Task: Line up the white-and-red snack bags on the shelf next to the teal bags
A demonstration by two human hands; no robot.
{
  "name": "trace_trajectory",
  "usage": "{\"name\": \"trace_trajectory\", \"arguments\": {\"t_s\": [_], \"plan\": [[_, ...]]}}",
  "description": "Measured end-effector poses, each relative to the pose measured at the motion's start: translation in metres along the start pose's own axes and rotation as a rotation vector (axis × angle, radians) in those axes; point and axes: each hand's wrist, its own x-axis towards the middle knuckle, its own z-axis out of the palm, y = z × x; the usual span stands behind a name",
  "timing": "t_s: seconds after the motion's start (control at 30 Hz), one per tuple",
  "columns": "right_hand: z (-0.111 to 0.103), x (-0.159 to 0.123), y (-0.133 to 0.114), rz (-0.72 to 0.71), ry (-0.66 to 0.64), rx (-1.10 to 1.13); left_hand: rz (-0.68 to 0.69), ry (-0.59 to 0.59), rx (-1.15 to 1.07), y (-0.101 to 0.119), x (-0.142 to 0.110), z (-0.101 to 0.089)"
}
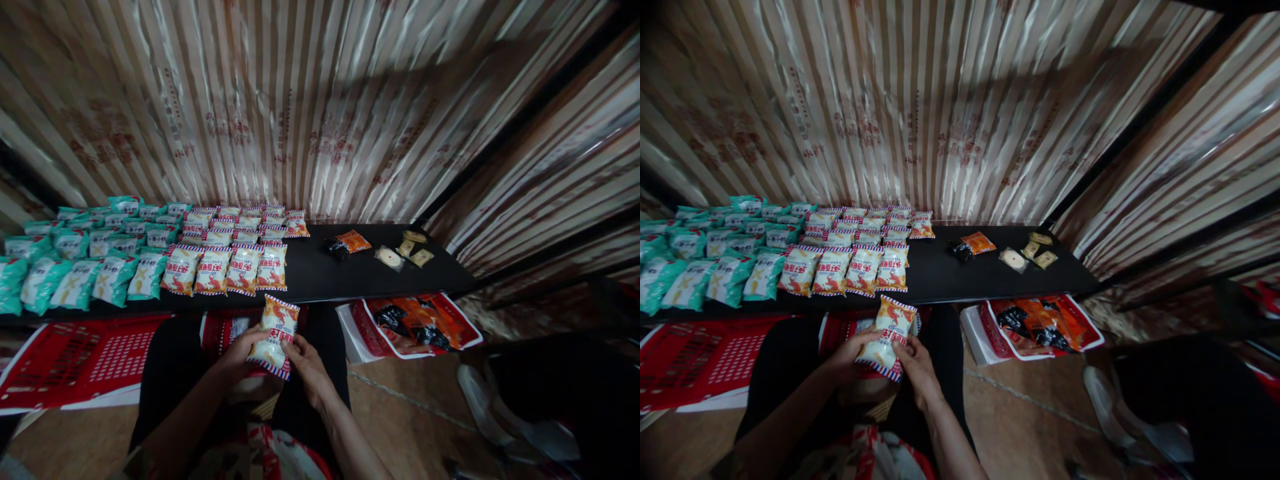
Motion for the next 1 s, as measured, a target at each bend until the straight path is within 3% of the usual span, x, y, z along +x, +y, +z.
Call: {"name": "trace_trajectory", "arguments": {"t_s": [0.2, 0.47, 0.6, 0.87, 1.0], "plan": [[0.005, 0.001, 0.002, 0.015, 0.027, 0.051, -0.01, -0.04, 0.079, 0.002, 0.007, -0.008], [0.012, 0.004, 0.002, 0.004, 0.121, 0.17, 0.286, -0.128, 0.267, 0.011, -0.009, -0.02], [0.018, 0.005, 0.003, -0.008, 0.148, 0.217, 0.3, -0.17, 0.226, 0.007, -0.013, -0.012], [0.022, 0.005, 0.003, 0.004, 0.208, 0.265, 0.212, -0.023, 0.074, 0.002, -0.009, 0.011], [0.025, 0.005, 0.002, 0.007, 0.267, 0.26, 0.262, 0.028, 0.059, 0.0, -0.009, 0.023]]}}
